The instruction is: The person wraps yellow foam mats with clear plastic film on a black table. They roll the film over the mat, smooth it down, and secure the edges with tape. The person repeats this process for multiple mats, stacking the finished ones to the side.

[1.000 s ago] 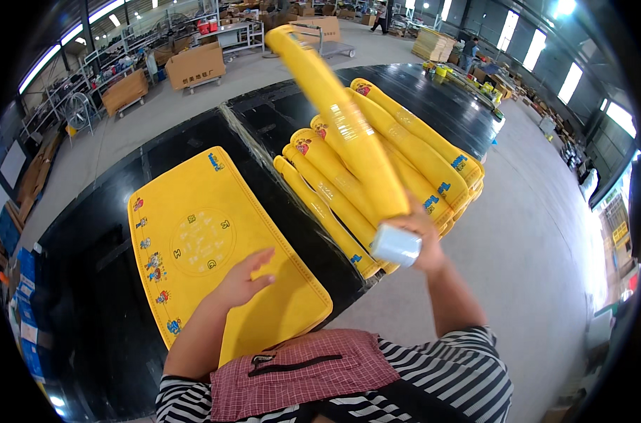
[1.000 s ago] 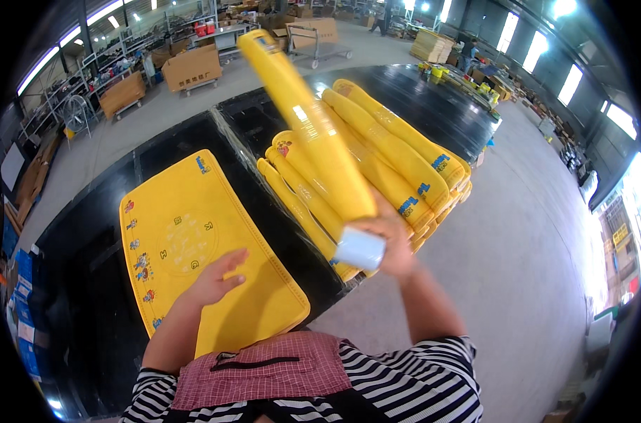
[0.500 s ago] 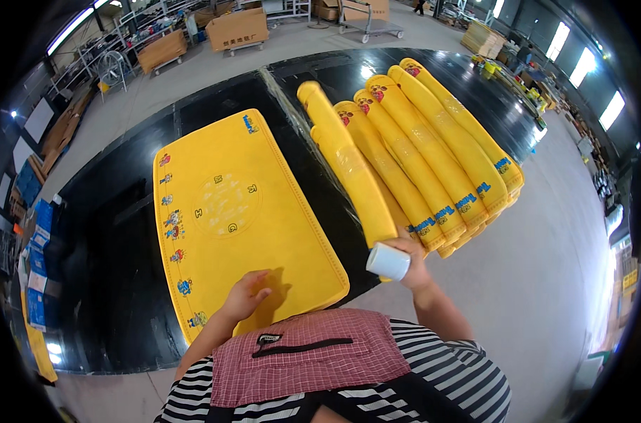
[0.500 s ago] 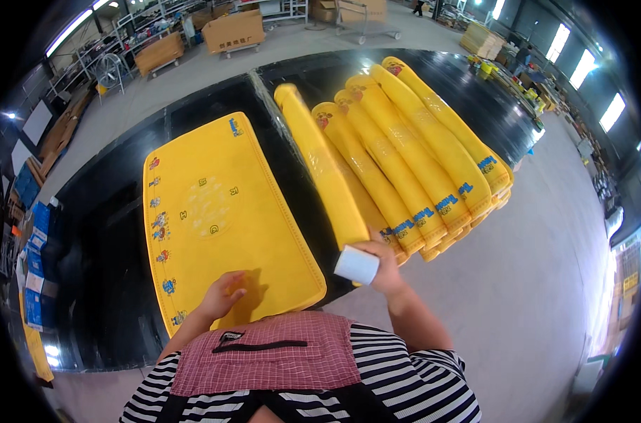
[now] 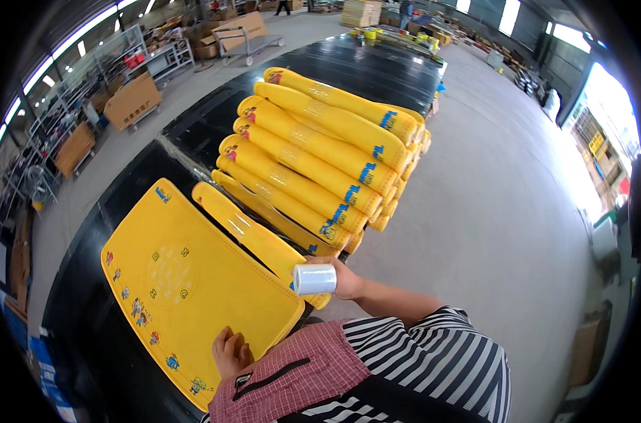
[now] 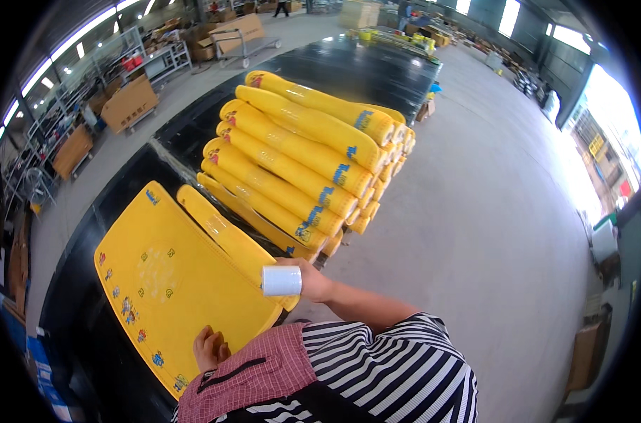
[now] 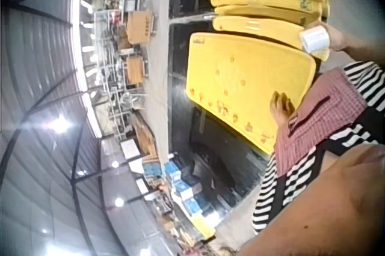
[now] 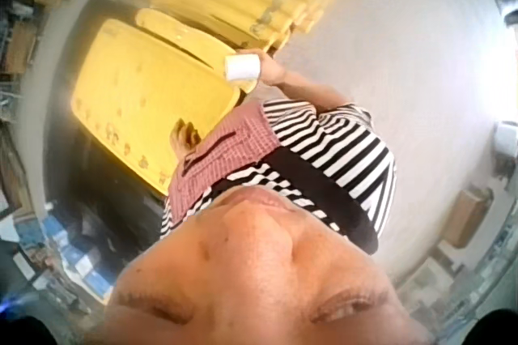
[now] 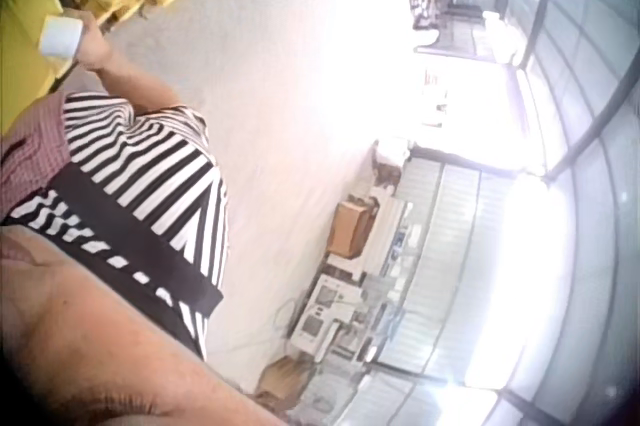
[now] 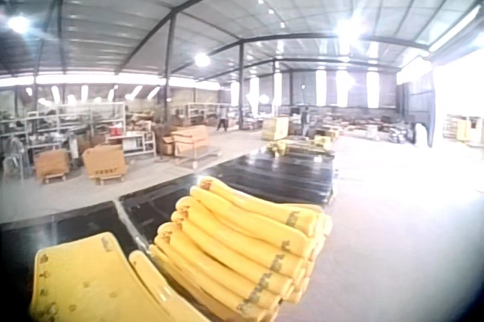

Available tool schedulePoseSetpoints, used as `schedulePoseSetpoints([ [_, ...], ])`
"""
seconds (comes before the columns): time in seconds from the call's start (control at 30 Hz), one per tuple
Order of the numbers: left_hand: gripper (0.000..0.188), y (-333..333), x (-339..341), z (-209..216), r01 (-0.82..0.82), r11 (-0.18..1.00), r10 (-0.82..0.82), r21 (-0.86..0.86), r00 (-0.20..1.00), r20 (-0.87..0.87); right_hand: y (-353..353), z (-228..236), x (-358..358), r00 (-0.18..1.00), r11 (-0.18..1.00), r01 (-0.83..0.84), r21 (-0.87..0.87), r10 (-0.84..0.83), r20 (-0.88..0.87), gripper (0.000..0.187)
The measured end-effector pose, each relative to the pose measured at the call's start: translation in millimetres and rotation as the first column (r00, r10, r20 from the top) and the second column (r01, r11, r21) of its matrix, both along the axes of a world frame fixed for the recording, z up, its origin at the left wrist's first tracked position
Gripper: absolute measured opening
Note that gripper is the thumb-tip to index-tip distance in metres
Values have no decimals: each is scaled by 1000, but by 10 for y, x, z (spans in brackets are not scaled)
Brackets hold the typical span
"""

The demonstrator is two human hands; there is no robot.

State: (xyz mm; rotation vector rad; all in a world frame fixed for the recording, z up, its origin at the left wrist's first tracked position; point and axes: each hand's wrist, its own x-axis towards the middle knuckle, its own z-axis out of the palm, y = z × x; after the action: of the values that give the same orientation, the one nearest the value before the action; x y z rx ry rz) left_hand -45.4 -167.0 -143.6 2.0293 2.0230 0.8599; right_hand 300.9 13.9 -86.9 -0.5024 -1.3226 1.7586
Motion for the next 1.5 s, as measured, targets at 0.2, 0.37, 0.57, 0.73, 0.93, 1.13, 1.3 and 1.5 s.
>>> schedulePoseSetpoints([
  [0.2,36,-35,-114,-210,49,998,-47,47,998,-48,-42,866,709,988,957,143,251,-123,-93,33],
  [0.37,32,-47,-38,-243,-19,999,19,-38,1000,-9,634,1484,1910,935,900,350,260,-319,-156,40],
  [0.57,19,20,40,-463,-175,985,174,7,983,51,1850,2295,3537,914,736,343,584,-406,-24,39],
  [0.73,16,275,476,-529,-501,864,504,54,855,-122,2648,2460,4046,876,714,274,644,-461,139,30],
  [0.93,21,208,617,-526,-535,845,524,9,823,-220,3766,1888,4458,845,821,278,498,-456,280,26],
  [1.13,42,150,869,-535,-641,752,580,-155,755,-307,4312,1355,4826,709,834,180,521,-477,520,29],
  [1.3,46,257,940,-429,-729,623,624,-283,682,-381,4521,656,4672,598,953,176,248,-304,742,25],
  [1.5,43,324,1016,-490,-770,577,644,-272,633,-429,4767,26,5011,732,942,334,-11,-252,633,33],
])
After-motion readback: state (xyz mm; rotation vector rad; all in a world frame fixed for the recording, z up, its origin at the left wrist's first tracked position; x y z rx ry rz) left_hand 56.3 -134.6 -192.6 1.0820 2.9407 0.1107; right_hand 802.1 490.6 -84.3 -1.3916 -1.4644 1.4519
